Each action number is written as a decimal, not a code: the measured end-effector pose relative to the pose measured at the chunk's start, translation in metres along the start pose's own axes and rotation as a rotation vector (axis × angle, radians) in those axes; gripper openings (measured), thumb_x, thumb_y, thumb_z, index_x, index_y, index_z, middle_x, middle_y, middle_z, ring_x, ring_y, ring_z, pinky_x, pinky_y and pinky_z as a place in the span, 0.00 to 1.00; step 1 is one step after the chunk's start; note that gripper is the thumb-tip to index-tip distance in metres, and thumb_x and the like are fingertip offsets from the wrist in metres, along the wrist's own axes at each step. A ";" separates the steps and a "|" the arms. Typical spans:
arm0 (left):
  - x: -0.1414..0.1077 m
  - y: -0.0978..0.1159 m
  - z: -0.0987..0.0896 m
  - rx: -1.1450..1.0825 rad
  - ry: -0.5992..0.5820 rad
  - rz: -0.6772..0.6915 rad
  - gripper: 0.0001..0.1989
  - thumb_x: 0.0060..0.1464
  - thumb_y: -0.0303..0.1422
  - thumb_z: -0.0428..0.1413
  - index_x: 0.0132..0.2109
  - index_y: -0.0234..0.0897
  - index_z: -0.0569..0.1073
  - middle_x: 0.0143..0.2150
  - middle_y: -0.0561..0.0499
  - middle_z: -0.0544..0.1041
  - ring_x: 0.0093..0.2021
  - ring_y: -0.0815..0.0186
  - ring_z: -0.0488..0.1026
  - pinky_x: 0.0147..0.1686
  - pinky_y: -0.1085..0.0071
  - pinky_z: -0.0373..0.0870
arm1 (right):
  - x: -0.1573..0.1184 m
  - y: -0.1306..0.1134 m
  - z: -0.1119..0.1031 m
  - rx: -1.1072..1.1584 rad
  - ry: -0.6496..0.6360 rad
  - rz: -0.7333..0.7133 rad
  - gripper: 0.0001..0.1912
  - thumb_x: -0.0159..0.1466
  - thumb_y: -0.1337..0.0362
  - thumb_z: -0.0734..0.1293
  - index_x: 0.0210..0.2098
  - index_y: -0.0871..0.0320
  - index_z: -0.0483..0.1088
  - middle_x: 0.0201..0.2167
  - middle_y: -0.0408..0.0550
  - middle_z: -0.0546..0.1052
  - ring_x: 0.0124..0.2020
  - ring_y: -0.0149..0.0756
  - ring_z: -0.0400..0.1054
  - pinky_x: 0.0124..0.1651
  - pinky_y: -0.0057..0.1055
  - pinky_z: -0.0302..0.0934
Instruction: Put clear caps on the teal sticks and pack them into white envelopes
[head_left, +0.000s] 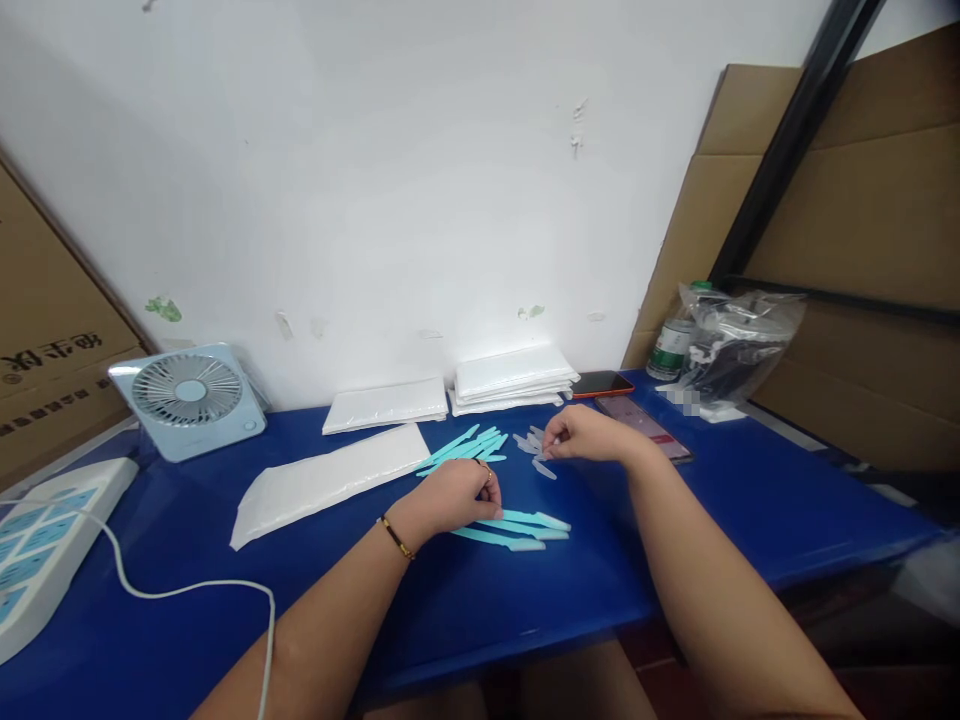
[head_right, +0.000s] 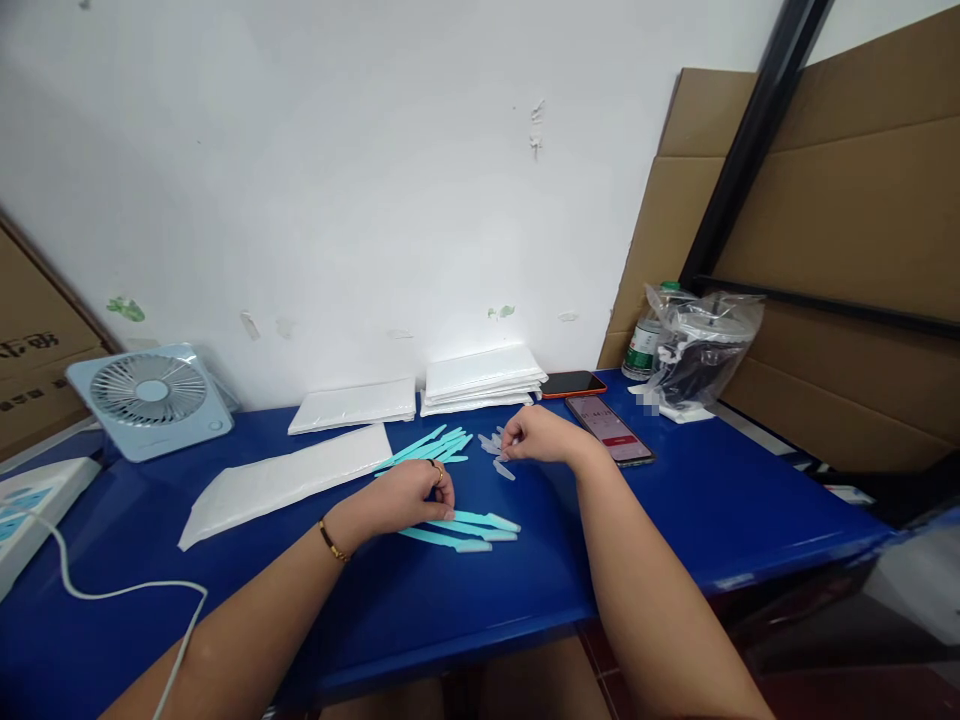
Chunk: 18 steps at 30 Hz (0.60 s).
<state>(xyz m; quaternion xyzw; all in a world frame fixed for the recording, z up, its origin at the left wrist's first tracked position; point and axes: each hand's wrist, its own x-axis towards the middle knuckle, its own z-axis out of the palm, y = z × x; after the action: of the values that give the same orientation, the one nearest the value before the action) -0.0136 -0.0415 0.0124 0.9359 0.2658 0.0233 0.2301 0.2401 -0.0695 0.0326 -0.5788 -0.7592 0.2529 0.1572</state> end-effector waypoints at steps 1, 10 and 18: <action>0.001 -0.001 0.001 0.004 0.010 -0.031 0.07 0.48 0.37 0.56 0.32 0.40 0.76 0.33 0.53 0.76 0.31 0.68 0.70 0.28 0.75 0.61 | -0.001 -0.003 0.000 0.027 -0.037 -0.021 0.15 0.51 0.54 0.68 0.29 0.59 0.78 0.25 0.45 0.77 0.26 0.33 0.67 0.28 0.25 0.56; 0.003 -0.019 -0.014 0.115 0.293 -0.241 0.09 0.51 0.38 0.53 0.32 0.38 0.74 0.36 0.50 0.75 0.35 0.65 0.71 0.33 0.71 0.62 | 0.008 -0.004 0.011 0.048 -0.068 -0.066 0.15 0.52 0.55 0.68 0.28 0.61 0.77 0.22 0.44 0.75 0.24 0.31 0.66 0.26 0.24 0.56; -0.016 -0.033 -0.033 0.272 0.161 -0.466 0.16 0.37 0.45 0.61 0.32 0.40 0.74 0.33 0.50 0.76 0.34 0.61 0.72 0.27 0.72 0.61 | 0.014 0.016 0.006 -0.094 0.273 0.068 0.14 0.52 0.57 0.68 0.34 0.58 0.76 0.27 0.47 0.77 0.27 0.34 0.68 0.29 0.26 0.57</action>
<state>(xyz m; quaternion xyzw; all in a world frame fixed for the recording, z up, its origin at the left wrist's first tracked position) -0.0485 -0.0112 0.0282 0.8669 0.4919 0.0083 0.0798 0.2461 -0.0539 0.0177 -0.6397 -0.7219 0.1412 0.2231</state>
